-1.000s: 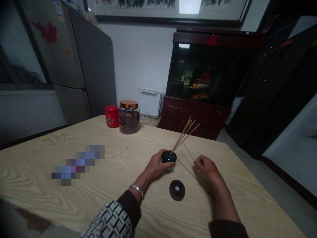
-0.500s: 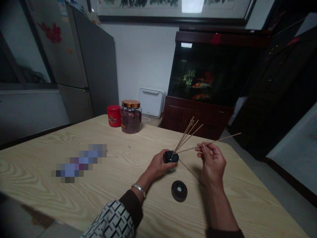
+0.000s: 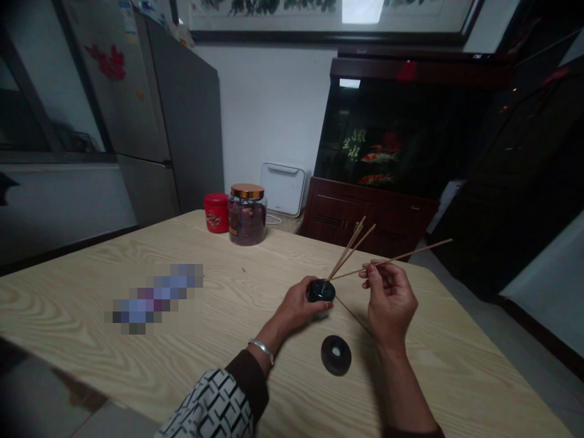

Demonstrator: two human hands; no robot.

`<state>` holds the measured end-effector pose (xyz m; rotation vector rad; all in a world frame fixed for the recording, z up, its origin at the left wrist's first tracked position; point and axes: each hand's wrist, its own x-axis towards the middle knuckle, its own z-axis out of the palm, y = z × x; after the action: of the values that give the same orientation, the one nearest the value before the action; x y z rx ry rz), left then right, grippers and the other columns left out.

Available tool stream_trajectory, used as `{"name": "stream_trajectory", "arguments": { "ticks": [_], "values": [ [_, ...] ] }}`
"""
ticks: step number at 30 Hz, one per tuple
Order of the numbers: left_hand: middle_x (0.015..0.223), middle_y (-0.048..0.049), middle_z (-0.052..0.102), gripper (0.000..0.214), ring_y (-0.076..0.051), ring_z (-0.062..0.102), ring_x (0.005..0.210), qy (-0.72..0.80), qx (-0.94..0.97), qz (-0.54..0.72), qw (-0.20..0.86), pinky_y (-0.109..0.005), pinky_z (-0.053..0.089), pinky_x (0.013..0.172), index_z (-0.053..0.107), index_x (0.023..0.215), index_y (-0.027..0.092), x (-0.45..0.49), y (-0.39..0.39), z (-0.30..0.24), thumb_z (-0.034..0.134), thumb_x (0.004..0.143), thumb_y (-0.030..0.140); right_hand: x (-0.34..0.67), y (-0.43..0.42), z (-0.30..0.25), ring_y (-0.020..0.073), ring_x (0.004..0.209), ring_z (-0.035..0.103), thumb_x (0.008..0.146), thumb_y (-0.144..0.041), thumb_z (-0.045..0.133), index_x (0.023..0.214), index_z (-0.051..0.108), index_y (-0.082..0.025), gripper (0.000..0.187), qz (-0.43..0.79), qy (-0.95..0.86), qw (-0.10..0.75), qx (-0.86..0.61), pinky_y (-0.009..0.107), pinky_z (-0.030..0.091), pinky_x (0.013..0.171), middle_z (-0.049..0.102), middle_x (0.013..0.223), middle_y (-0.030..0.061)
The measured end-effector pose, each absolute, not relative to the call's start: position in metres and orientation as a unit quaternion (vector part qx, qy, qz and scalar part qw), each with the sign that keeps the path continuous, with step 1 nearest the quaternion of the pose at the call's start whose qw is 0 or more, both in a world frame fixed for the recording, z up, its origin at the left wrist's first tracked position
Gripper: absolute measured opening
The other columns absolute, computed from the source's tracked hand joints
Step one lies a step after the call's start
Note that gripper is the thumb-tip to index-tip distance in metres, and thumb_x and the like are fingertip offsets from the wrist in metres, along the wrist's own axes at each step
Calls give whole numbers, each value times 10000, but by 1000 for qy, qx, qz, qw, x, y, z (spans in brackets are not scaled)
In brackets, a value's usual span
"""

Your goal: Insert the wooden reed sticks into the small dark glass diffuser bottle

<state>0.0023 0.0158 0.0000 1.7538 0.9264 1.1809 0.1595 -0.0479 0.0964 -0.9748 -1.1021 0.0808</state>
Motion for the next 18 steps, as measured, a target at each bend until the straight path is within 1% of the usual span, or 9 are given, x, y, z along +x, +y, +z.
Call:
{"name": "stream_trajectory", "arguments": {
  "ticks": [8, 11, 13, 18],
  "values": [
    [1015, -71, 680, 632, -225, 630, 917, 369, 696, 466, 402, -311, 500, 793, 602, 1167, 191, 4, 18, -2, 833, 638, 448, 158, -41, 90, 171, 742, 660, 855, -353, 669, 959, 638, -183, 201, 63, -537, 704, -460, 278, 507, 598, 692, 900, 56],
    [1002, -64, 682, 616, -222, 631, 908, 368, 697, 463, 405, -305, 496, 783, 604, 1158, 196, 4, 17, -1, 830, 641, 443, 158, -34, 83, 180, 757, 664, 863, -392, 643, 987, 643, -194, 234, 74, -566, 655, -495, 277, 493, 600, 700, 908, 56],
    [1000, -60, 684, 599, -218, 632, 905, 367, 698, 462, 406, -298, 493, 776, 603, 1153, 200, 4, 17, 0, 829, 646, 424, 157, -30, 78, 187, 769, 665, 869, -415, 620, 989, 649, -196, 251, 82, -585, 616, -521, 286, 491, 629, 706, 907, 56],
    [991, -57, 688, 585, -210, 632, 890, 369, 701, 460, 402, -292, 491, 772, 603, 1149, 196, 3, 16, 1, 828, 650, 401, 159, -23, 68, 207, 799, 646, 879, -475, 554, 912, 669, -189, 310, 95, -636, 514, -568, 310, 484, 695, 706, 899, 70]
  ]
}}
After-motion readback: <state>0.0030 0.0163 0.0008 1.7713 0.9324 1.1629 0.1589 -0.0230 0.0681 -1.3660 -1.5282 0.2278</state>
